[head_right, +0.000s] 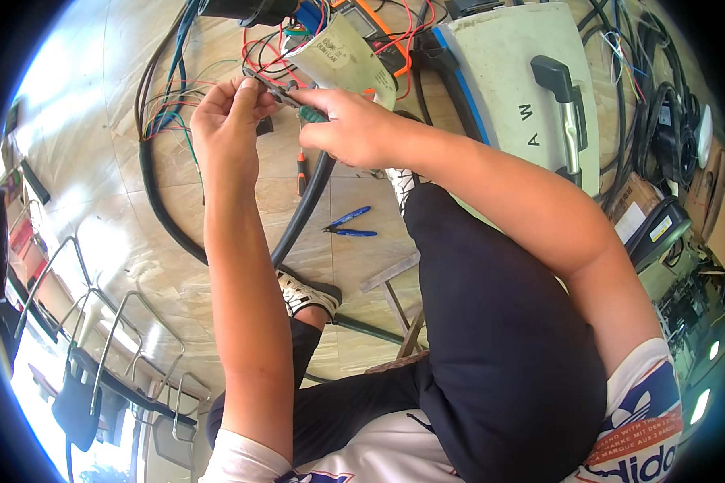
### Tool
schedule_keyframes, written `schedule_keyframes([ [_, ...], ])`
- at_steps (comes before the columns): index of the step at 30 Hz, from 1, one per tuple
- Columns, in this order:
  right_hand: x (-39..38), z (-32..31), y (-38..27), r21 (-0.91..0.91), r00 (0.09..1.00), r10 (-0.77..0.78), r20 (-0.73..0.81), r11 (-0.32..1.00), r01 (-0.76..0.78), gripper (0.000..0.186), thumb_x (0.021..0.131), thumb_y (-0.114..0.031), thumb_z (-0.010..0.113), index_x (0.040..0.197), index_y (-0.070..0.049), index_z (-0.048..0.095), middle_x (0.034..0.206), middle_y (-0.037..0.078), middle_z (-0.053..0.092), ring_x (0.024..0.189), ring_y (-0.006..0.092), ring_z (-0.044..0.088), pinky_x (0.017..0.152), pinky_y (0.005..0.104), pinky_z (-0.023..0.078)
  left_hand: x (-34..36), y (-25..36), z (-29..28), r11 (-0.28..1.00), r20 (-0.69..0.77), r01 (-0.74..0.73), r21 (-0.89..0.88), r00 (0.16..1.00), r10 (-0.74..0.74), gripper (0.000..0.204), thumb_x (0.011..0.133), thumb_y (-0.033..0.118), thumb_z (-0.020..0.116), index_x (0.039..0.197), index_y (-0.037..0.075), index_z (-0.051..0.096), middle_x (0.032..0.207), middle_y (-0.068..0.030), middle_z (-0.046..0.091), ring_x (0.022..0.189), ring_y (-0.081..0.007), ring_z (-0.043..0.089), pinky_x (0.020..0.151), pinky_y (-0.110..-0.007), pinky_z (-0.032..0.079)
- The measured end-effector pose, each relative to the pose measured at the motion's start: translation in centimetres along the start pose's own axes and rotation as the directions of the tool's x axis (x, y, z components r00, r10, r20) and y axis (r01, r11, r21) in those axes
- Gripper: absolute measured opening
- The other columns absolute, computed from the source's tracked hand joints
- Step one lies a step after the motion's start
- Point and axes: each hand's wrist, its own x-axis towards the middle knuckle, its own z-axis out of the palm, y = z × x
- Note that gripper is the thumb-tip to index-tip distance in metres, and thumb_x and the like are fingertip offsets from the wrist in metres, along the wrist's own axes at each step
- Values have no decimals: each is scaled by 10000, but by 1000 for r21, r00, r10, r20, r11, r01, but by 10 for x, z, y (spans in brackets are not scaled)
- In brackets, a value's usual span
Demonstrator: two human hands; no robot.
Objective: The person prepares wires and connects them to an electrical plug. They use wire strippers to strip insulation from the wires, twist the exposed strands by hand, and insert the wires into the internal terminals of the plug housing.
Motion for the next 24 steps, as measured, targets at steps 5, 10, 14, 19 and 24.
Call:
schedule_keyframes([
  [5, -1, 0, -6, 83, 998, 57, 33, 995, -60, 617, 947, -92, 543, 1519, -66, 312, 694, -62, 403, 516, 32, 315, 451, 231, 258, -1, 1, -3, 999, 22, 13, -39, 1000, -12, 140, 947, 82, 622, 983, -54, 613, 868, -90, 663, 785, -151, 648, 753, -263, 539],
  [10, -2, -3, -5, 186, 986, 135, 93, 971, -150, 570, 951, -107, 544, 1487, -68, 354, 678, -67, 385, 524, 39, 330, 463, 235, 283, -4, 0, -5, 982, 34, 76, -171, 997, -71, 142, 960, 71, 600, 1003, -63, 582, 953, -129, 661, 828, -181, 663, 793, -298, 567],
  [14, -3, -1, -7, 190, 992, 103, 70, 975, -114, 661, 878, -139, 580, 1484, 2, 358, 612, -10, 417, 487, 85, 390, 446, 276, 353, -7, 0, -8, 963, 52, 115, -245, 993, -106, 136, 964, 63, 589, 1012, -62, 565, 990, -160, 663, 877, -209, 678, 819, -322, 579],
  [19, -3, -4, -8, 130, 992, 102, 75, 985, -111, 665, 868, -153, 579, 1485, -9, 374, 625, -2, 450, 504, 84, 419, 451, 278, 362, -8, -2, -9, 940, 51, 137, -313, 991, -127, 148, 961, 59, 589, 1029, -67, 555, 1002, -183, 662, 922, -240, 686, 854, -337, 583],
  [24, -4, -1, -10, 73, 995, 83, 47, 994, -87, 526, 947, -118, 540, 1453, -87, 399, 668, -66, 378, 539, 43, 334, 471, 237, 292, -10, 4, -10, 891, 67, 180, -416, 984, -168, 171, 960, 58, 591, 1057, -77, 550, 1013, -193, 662, 912, -252, 692, 835, -333, 591],
])
